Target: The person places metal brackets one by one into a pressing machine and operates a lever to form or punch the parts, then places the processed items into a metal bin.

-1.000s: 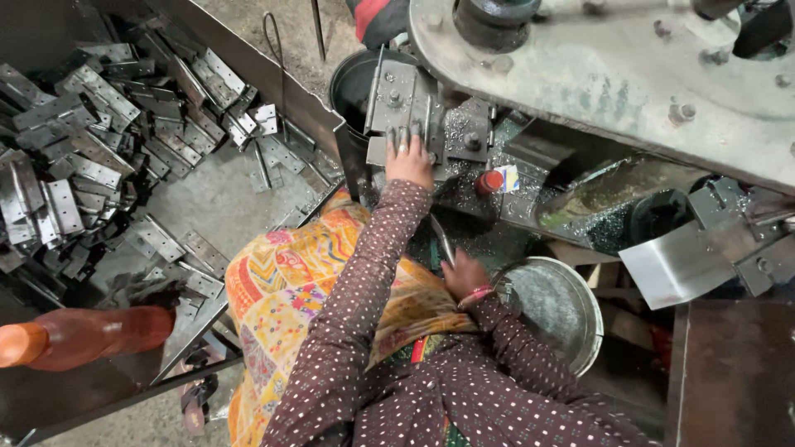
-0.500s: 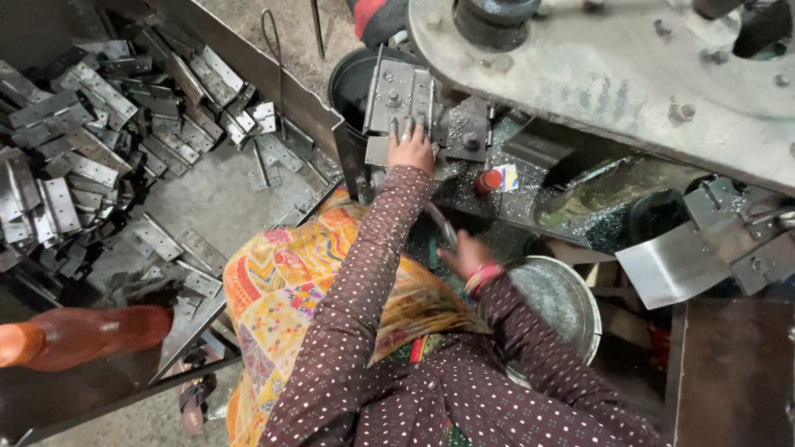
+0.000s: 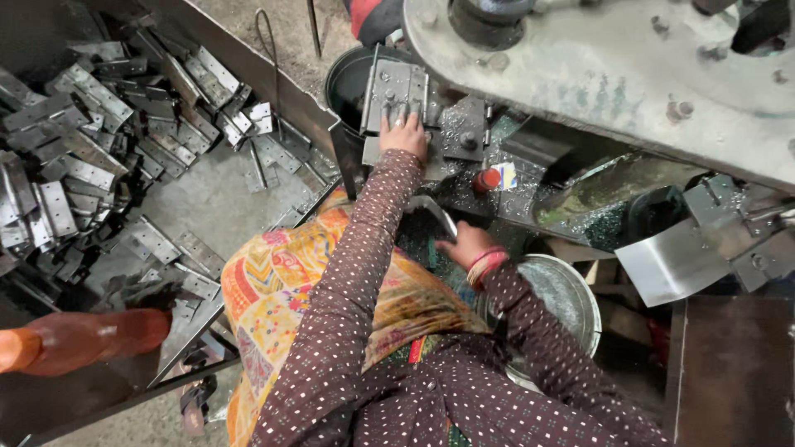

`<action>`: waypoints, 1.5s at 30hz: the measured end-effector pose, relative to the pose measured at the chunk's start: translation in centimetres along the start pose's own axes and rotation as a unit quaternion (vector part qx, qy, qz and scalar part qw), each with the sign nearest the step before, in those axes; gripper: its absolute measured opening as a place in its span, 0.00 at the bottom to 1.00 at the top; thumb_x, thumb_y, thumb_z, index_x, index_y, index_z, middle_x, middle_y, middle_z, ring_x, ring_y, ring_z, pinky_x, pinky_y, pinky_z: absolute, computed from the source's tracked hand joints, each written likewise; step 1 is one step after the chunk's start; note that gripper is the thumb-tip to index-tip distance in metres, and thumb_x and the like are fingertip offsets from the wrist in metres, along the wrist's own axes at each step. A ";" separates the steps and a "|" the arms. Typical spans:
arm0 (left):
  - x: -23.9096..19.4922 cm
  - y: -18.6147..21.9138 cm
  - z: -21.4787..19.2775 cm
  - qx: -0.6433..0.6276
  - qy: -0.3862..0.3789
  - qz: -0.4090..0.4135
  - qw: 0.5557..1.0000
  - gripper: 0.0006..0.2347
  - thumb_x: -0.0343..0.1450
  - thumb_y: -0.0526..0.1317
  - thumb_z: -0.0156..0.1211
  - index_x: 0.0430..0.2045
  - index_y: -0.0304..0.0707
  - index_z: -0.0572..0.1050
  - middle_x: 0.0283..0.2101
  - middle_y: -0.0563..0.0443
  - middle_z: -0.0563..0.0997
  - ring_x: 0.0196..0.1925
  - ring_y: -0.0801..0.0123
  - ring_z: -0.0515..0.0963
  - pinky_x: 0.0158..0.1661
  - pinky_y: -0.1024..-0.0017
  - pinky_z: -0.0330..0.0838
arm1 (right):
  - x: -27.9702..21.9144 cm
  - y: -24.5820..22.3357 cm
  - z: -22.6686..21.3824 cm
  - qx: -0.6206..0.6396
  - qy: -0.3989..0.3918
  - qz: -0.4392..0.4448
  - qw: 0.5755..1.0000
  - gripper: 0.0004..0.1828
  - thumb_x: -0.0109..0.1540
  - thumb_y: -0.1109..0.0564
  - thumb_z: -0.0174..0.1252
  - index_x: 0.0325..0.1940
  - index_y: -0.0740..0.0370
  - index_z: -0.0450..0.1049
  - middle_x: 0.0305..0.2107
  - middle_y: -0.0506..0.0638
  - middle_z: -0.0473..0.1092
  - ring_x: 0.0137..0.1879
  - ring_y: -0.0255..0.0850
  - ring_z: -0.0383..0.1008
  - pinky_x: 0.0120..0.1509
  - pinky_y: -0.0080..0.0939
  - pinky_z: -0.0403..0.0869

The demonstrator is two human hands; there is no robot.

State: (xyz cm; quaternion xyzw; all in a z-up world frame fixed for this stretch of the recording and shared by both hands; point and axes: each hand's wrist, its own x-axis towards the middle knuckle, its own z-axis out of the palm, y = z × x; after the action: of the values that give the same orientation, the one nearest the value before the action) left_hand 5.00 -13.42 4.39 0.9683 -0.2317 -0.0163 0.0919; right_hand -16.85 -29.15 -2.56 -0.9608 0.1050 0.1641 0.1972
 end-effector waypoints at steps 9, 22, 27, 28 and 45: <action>1.3 0.6 0.8 0.019 -0.052 0.009 0.998 0.17 0.75 0.41 0.50 0.58 0.42 0.74 0.73 0.50 0.61 0.72 0.64 0.64 0.73 0.46 0.42 | -3.1 1.5 3.7 0.034 0.030 -0.009 0.999 0.31 0.59 0.36 0.65 0.48 0.65 0.69 0.33 0.69 0.76 0.41 0.68 0.77 0.43 0.64 0.74; -0.4 0.2 -2.1 0.031 -0.018 0.005 0.999 0.18 0.74 0.38 0.50 0.60 0.36 0.71 0.70 0.49 0.64 0.72 0.63 0.64 0.69 0.47 0.48 | -4.6 -0.2 4.7 0.060 0.050 0.019 0.997 0.23 0.63 0.43 0.60 0.49 0.64 0.70 0.31 0.67 0.76 0.38 0.67 0.78 0.42 0.64 0.75; -1.1 -0.3 -1.2 0.041 -0.023 0.017 0.999 0.19 0.73 0.39 0.49 0.59 0.37 0.72 0.70 0.49 0.64 0.69 0.63 0.65 0.69 0.48 0.47 | -5.2 0.2 7.0 0.024 0.072 0.005 0.997 0.24 0.61 0.41 0.62 0.45 0.64 0.70 0.29 0.67 0.76 0.38 0.66 0.78 0.41 0.63 0.75; -0.4 -0.4 -2.0 0.052 -0.026 0.018 0.998 0.18 0.74 0.39 0.48 0.59 0.37 0.72 0.71 0.49 0.64 0.69 0.64 0.67 0.71 0.48 0.46 | -4.0 0.2 5.7 0.019 0.059 0.005 0.998 0.24 0.61 0.40 0.63 0.44 0.65 0.70 0.29 0.67 0.76 0.38 0.66 0.78 0.40 0.63 0.76; -13.7 0.3 -0.3 0.019 0.254 0.170 0.952 0.10 0.70 0.38 0.54 0.42 0.35 0.76 0.54 0.42 0.75 0.61 0.52 0.73 0.65 0.45 0.60 | -2.6 -3.5 -2.7 -0.033 0.050 -0.005 0.998 0.33 0.57 0.31 0.65 0.43 0.64 0.72 0.34 0.66 0.77 0.42 0.65 0.78 0.46 0.61 0.76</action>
State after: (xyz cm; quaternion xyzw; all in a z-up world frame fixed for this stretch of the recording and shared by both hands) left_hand -7.31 -7.44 4.54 0.8882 -0.3624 0.2506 0.1303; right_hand -17.55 -26.76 1.94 -0.9743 0.1041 0.1184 0.1608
